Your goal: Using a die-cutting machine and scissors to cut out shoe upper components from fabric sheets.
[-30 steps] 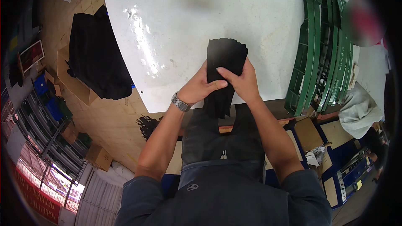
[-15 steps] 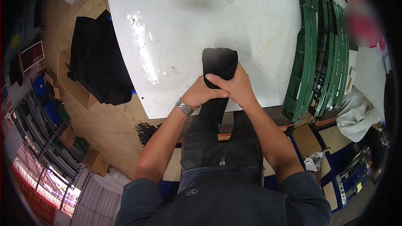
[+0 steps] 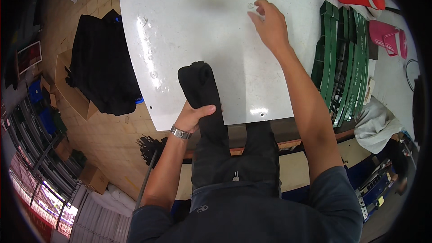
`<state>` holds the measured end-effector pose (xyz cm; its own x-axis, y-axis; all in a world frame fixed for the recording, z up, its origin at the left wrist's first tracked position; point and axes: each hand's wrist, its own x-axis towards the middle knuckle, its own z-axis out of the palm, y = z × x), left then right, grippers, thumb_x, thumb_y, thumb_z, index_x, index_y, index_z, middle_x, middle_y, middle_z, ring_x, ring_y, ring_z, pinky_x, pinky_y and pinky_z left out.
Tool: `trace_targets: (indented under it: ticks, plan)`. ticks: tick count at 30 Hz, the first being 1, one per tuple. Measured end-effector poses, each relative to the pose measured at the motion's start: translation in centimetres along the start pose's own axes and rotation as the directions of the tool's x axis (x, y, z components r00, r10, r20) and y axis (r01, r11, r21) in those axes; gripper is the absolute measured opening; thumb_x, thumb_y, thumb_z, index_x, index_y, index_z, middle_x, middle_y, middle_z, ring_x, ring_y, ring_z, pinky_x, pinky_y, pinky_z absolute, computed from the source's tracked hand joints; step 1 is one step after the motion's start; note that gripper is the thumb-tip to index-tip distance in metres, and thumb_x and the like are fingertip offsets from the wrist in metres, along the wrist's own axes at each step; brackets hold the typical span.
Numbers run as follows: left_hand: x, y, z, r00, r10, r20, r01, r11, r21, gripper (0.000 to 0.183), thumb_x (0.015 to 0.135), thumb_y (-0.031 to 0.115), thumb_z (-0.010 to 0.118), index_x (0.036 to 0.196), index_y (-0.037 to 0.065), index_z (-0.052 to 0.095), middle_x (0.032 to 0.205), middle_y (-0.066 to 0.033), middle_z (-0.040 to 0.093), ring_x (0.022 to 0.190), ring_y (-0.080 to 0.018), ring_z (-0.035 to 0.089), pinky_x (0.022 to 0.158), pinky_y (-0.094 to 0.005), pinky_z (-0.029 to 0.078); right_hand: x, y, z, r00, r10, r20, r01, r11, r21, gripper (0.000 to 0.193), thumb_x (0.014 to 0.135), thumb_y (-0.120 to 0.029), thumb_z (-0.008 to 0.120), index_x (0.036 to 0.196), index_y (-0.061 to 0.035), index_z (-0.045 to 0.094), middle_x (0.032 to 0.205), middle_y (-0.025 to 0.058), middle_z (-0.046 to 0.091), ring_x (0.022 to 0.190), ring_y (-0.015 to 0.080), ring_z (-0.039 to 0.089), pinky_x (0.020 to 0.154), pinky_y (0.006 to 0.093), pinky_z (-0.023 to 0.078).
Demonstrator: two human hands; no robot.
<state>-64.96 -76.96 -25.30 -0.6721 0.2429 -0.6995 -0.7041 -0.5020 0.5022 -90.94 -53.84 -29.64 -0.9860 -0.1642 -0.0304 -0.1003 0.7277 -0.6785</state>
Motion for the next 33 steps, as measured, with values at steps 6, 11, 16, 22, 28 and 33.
trace_targets:
  ticks: [6, 11, 16, 22, 28, 33]
  plan:
    - [-1.6, 0.0, 0.0, 1.0, 0.005, 0.028, -0.005, 1.0, -0.004, 0.055, 0.082, 0.029, 0.088, 0.121, -0.003, 0.067, 0.102, -0.014, 0.074, 0.095, -0.0257, 0.073, 0.083, -0.0406, 0.062, 2.3, 2.1, 2.0, 0.991, -0.096, -0.093, 0.083, 0.988, -0.134, 0.016, 0.097, -0.016, 0.073, 0.109, -0.0043, 0.072, 0.1, 0.0132, 0.069, 0.098, 0.0319, 0.067, 0.086, 0.0439, 0.054]
    - [-3.9, 2.0, 1.2, 0.999, 0.01, 0.042, -0.009, 1.0, -0.024, 0.071, 0.079, 0.03, 0.09, 0.134, -0.005, 0.062, 0.104, -0.0146, 0.074, 0.095, -0.0253, 0.073, 0.083, -0.04, 0.061, -3.2, -0.8, -1.4, 0.991, -0.125, 0.05, 0.123, 0.992, 0.041, 0.013, 0.098, -0.008, 0.07, 0.108, -0.0014, 0.071, 0.104, 0.0157, 0.069, 0.099, 0.0331, 0.068, 0.091, 0.0412, 0.054]
    - [-5.7, 5.0, 4.6, 0.975, 0.043, 0.22, -0.026, 0.996, -0.08, 0.081, 0.08, 0.005, 0.088, 0.151, 0.002, 0.05, 0.139, -0.014, 0.066, 0.108, -0.0238, 0.072, 0.093, -0.0407, 0.062, -17.2, -12.4, -9.2, 0.925, -0.174, 0.339, 0.117, 0.976, 0.182, 0.015, 0.09, 0.001, 0.068, 0.104, -0.0044, 0.066, 0.102, 0.0159, 0.067, 0.1, 0.0391, 0.061, 0.09, 0.0466, 0.049]
    - [-9.7, 6.5, 11.4, 0.942, -0.029, 0.333, -0.07, 0.957, 0.281, 0.07, 0.08, 0.008, 0.092, 0.14, 0.0, 0.058, 0.127, -0.0087, 0.07, 0.116, -0.0207, 0.067, 0.101, -0.0379, 0.056, -27.4, -19.5, -18.0, 0.978, 0.18, 0.103, -0.205, 0.911, 0.359, 0.019, 0.094, -0.003, 0.069, 0.113, -0.0003, 0.067, 0.104, 0.0161, 0.07, 0.1, 0.0304, 0.07, 0.088, 0.0403, 0.056]
    - [-15.1, 5.5, 15.2, 0.903, 0.08, 0.423, -0.135, 0.986, 0.1, 0.055, 0.084, 0.018, 0.084, 0.128, -0.006, 0.061, 0.108, -0.0176, 0.071, 0.097, -0.0323, 0.073, 0.09, -0.045, 0.062, -34.2, -21.2, -24.7, 0.985, 0.173, 0.022, -0.024, 0.009, 1.0, 0.037, 0.106, -0.005, 0.063, 0.14, -0.007, 0.049, 0.114, 0.0064, 0.066, 0.105, 0.0136, 0.062, 0.1, 0.0321, 0.049]
    - [-18.5, 3.1, 22.1, 0.758, -0.03, 0.652, -0.119, 0.976, 0.183, 0.054, 0.088, 0.029, 0.084, 0.126, -0.002, 0.062, 0.113, -0.0117, 0.067, 0.101, -0.0281, 0.069, 0.09, -0.0469, 0.061, -43.4, -22.3, -29.4, 0.969, 0.161, -0.187, 0.205, -0.103, 0.973, 0.073, 0.105, -0.008, 0.066, 0.166, -0.0149, 0.027, 0.139, 0.0135, 0.063, 0.103, 0.0127, 0.061, 0.1, 0.0328, 0.05]
